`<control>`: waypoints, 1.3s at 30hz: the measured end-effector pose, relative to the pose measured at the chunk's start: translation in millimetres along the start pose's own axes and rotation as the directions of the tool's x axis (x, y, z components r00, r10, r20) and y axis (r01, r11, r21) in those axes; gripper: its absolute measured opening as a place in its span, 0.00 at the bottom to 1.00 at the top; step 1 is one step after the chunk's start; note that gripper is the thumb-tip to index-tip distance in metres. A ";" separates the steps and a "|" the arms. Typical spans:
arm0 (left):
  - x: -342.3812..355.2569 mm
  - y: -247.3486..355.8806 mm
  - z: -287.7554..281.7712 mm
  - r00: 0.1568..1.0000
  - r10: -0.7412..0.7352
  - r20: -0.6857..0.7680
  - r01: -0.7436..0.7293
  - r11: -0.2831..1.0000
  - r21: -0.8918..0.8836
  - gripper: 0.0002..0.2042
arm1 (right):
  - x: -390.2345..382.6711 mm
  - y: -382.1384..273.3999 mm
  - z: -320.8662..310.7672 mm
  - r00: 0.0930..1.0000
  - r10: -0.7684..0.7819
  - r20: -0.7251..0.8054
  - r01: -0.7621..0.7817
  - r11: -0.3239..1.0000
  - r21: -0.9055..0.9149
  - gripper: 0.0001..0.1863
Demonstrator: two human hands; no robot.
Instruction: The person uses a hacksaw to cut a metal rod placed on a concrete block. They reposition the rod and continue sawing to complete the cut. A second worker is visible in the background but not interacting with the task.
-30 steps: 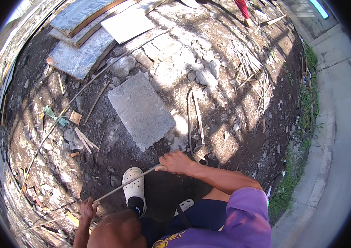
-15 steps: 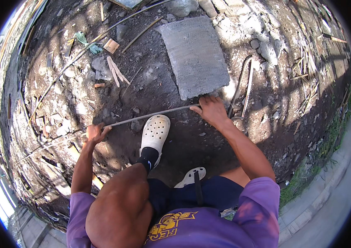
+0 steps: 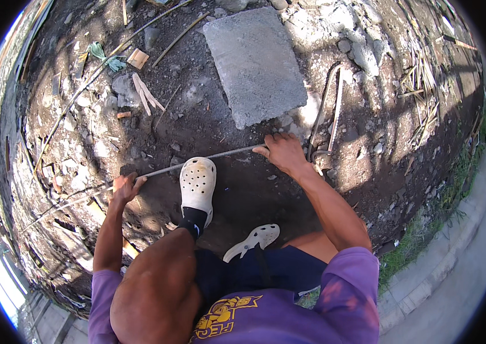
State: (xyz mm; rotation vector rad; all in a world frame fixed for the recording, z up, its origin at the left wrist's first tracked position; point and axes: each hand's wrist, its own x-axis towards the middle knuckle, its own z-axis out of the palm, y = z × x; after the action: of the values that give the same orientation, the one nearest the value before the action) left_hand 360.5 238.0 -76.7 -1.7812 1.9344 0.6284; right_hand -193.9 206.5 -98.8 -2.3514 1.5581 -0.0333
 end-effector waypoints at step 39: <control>-4.1 -11.7 20.9 0.999 -0.020 -0.025 0.017 0.991 -0.132 0.34 | 14.2 -15.0 -42.9 0.175 -0.211 0.962 -0.870 0.423 0.251 0.36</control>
State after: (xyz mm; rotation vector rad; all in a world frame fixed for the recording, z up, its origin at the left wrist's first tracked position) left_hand 372.7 253.0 -91.5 -1.8936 1.9308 0.7460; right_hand -183.0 188.3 -56.2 -0.6164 0.9791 0.5632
